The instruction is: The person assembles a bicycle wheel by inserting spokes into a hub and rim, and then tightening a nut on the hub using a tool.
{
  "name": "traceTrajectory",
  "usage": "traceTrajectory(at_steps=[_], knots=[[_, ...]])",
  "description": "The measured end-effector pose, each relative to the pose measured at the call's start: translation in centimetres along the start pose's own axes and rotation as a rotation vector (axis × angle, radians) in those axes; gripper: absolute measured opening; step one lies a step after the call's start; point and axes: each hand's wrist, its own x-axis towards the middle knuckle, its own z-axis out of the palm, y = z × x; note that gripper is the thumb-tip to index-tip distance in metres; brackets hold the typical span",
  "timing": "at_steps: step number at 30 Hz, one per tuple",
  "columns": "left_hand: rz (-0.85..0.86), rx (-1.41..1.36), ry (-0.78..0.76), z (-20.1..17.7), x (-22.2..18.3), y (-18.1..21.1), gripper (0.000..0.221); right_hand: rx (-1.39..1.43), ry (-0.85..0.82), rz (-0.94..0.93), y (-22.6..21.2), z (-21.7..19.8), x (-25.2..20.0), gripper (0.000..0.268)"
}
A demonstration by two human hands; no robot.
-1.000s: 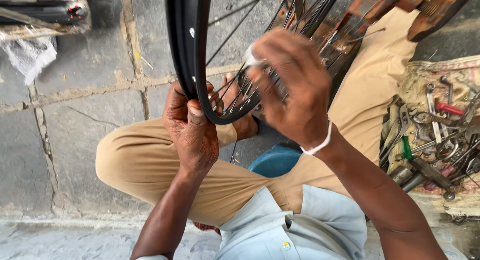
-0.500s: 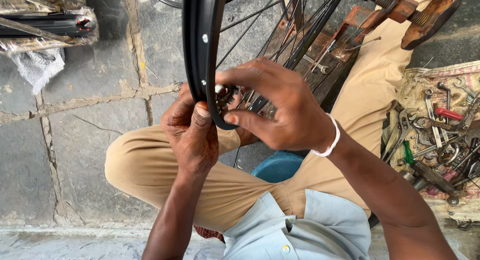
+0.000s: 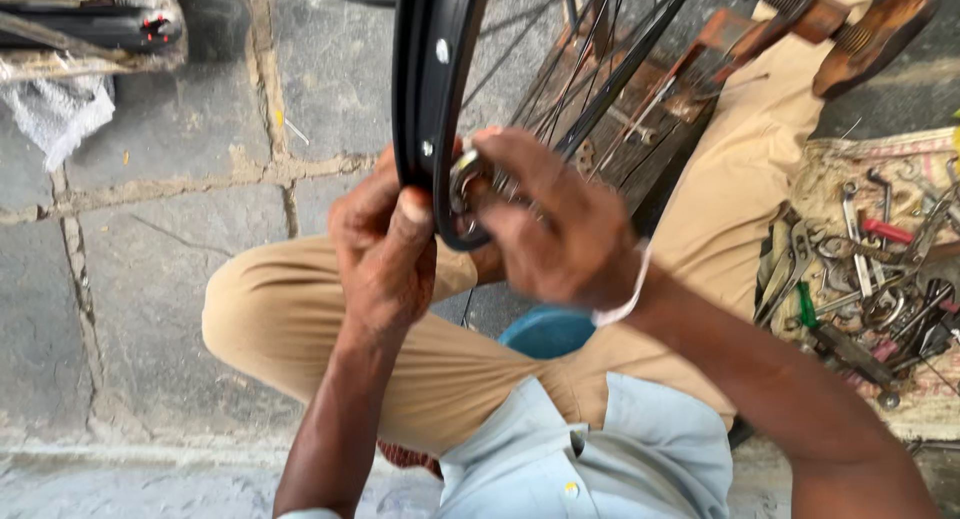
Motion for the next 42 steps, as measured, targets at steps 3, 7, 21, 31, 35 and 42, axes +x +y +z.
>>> traceTrajectory(at_steps=[3, 7, 21, 31, 35, 42], knots=[[-0.022, 0.037, 0.015, 0.8, -0.3, 0.0, 0.046, 0.111, -0.033, -0.032, 1.5, 0.1, -1.0, 0.025], [-0.003, -0.002, 0.121, 1.4, -0.5, -0.5, 0.041, 0.047, 0.001, 0.012, 0.1, 0.8, -0.5, 0.027], [0.014, -0.053, 0.145, 2.2, -0.7, 0.2, 0.026, -0.121, 0.088, -0.155, 2.3, 0.9, -0.2, 0.025], [0.025, -0.038, 0.162, 1.4, -0.9, -0.5, 0.029, 0.548, -0.414, 0.115, 4.8, -0.6, -0.6, 0.035], [0.023, -0.019, 0.191, 1.4, -1.2, -0.6, 0.031, -0.113, -0.155, -0.306, 4.2, 2.1, -1.8, 0.013], [0.030, 0.064, 0.092, 0.8, -1.2, -0.5, 0.033, 0.182, 0.035, 0.130, -0.5, -0.2, -0.8, 0.040]])
